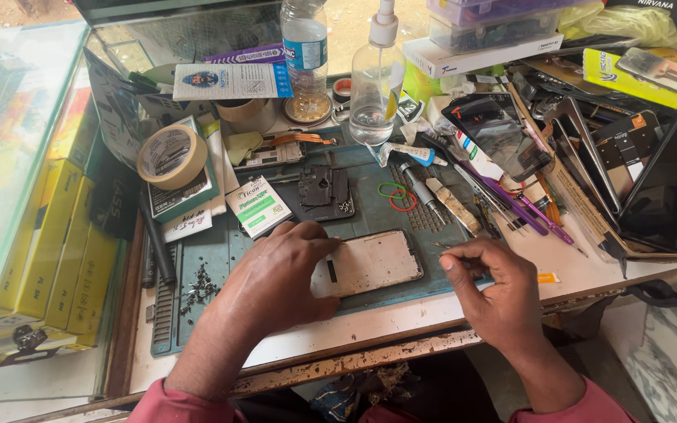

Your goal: The person uses a small metal tool to scrape and clean the edges and surface of a rectangular electronic device backplate. They repeatedly rub the tool against the metal casing to remove residue or adhesive, occasionally rotating the device to access different sides.

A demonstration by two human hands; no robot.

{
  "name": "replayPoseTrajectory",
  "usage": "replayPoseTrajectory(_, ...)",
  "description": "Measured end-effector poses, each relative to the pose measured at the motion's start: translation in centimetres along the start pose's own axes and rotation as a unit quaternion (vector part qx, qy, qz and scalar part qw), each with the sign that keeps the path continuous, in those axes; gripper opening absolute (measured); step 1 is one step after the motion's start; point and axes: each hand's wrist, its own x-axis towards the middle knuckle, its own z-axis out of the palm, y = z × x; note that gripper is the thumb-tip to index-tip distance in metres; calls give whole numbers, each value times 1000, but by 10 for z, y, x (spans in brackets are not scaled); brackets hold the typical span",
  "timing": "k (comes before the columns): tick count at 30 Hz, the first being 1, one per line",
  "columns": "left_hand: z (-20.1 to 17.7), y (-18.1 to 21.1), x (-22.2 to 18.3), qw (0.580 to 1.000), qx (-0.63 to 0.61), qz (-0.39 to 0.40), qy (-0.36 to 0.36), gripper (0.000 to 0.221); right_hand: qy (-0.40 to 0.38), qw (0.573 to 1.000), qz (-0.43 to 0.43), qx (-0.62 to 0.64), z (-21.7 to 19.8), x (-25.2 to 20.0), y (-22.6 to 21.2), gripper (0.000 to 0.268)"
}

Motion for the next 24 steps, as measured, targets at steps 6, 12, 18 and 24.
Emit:
replayPoseTrajectory(6, -4, 5, 2, 1000, -6, -15, -2, 72, -90, 992, -84, -38, 4, 6, -12, 10)
replayPoseTrajectory(12, -2, 9, -2, 998, -43, -42, -2, 72, -106, 986, -105, -68, 7, 9, -19, 11)
replayPoseTrajectory(18, 6, 16, -11, 995, -60, -74, 35, 69, -136, 986, -78, -64, 6, 14, -14, 11)
replayPoseTrajectory(24, 19, 31, -24, 984, -91, -118, 100, 73, -138, 984, -95, -53, 7, 27, -13, 12)
